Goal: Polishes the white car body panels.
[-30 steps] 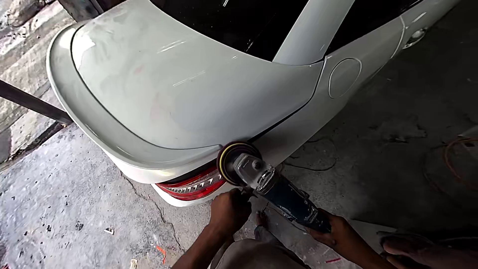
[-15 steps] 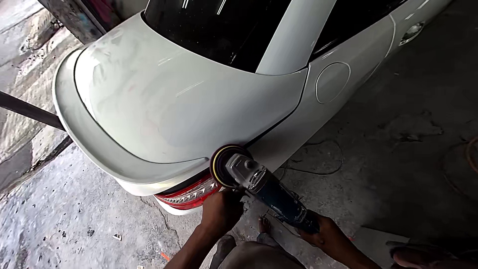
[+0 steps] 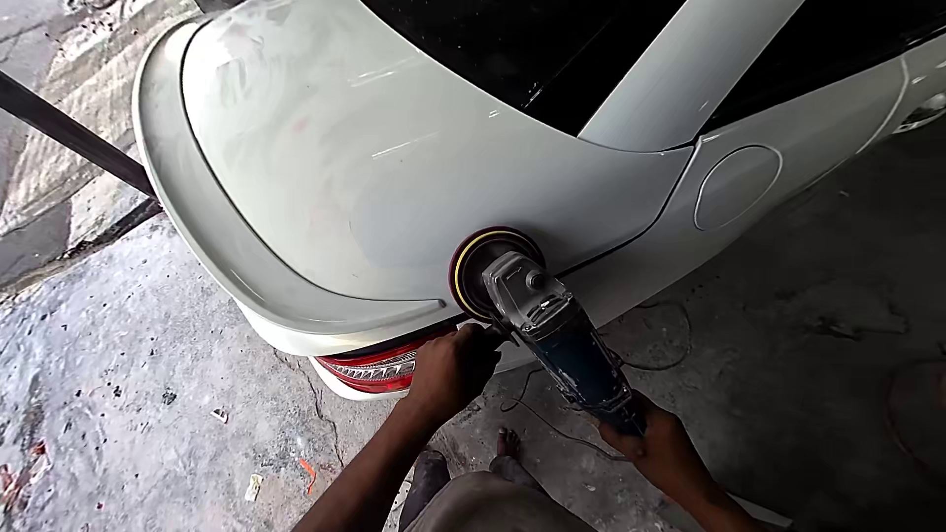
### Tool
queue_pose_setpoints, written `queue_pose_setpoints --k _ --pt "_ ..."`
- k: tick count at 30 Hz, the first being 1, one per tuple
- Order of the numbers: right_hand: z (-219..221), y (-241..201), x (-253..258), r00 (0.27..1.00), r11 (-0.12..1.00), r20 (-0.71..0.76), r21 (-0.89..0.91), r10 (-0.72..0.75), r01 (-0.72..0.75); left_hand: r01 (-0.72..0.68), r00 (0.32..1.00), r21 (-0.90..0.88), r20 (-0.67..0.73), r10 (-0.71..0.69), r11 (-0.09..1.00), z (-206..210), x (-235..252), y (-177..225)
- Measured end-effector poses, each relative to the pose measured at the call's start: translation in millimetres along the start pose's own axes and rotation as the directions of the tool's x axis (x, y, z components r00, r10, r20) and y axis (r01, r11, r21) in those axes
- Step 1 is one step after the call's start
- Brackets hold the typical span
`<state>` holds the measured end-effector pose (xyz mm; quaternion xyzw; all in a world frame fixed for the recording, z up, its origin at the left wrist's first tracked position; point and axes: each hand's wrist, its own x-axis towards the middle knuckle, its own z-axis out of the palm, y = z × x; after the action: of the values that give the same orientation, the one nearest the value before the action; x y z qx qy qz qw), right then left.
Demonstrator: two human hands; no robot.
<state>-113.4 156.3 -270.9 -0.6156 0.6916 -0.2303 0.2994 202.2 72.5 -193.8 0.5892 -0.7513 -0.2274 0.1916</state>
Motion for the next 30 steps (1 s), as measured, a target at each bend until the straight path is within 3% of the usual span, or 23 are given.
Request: queue_pose_setpoints --k 8,14,21,30 --pt "-6 -19 -7 0.999 0.996 0.011 -0.074 -0.047 0.048 0.014 0.999 -0.044 -0.04 -0.016 0.999 -10 -16 -11" --pt "-17 -24 13 0.995 0.995 -0.042 -0.047 -0.089 0.087 0.012 0.999 -0.035 -0.033 -0.013 0.999 -19 15 0" --pt "-24 1 19 0.997 0.992 0.04 0.109 0.061 -0.065 -0.039 0.999 -0.06 -0.01 0.039 0.997 -6 29 19" --pt "21 -85 42 0.992 0.994 0.075 0.042 -0.1 0.097 0.055 0.989 -0.063 -0.133 -0.063 0.996 -70 -1 -47"
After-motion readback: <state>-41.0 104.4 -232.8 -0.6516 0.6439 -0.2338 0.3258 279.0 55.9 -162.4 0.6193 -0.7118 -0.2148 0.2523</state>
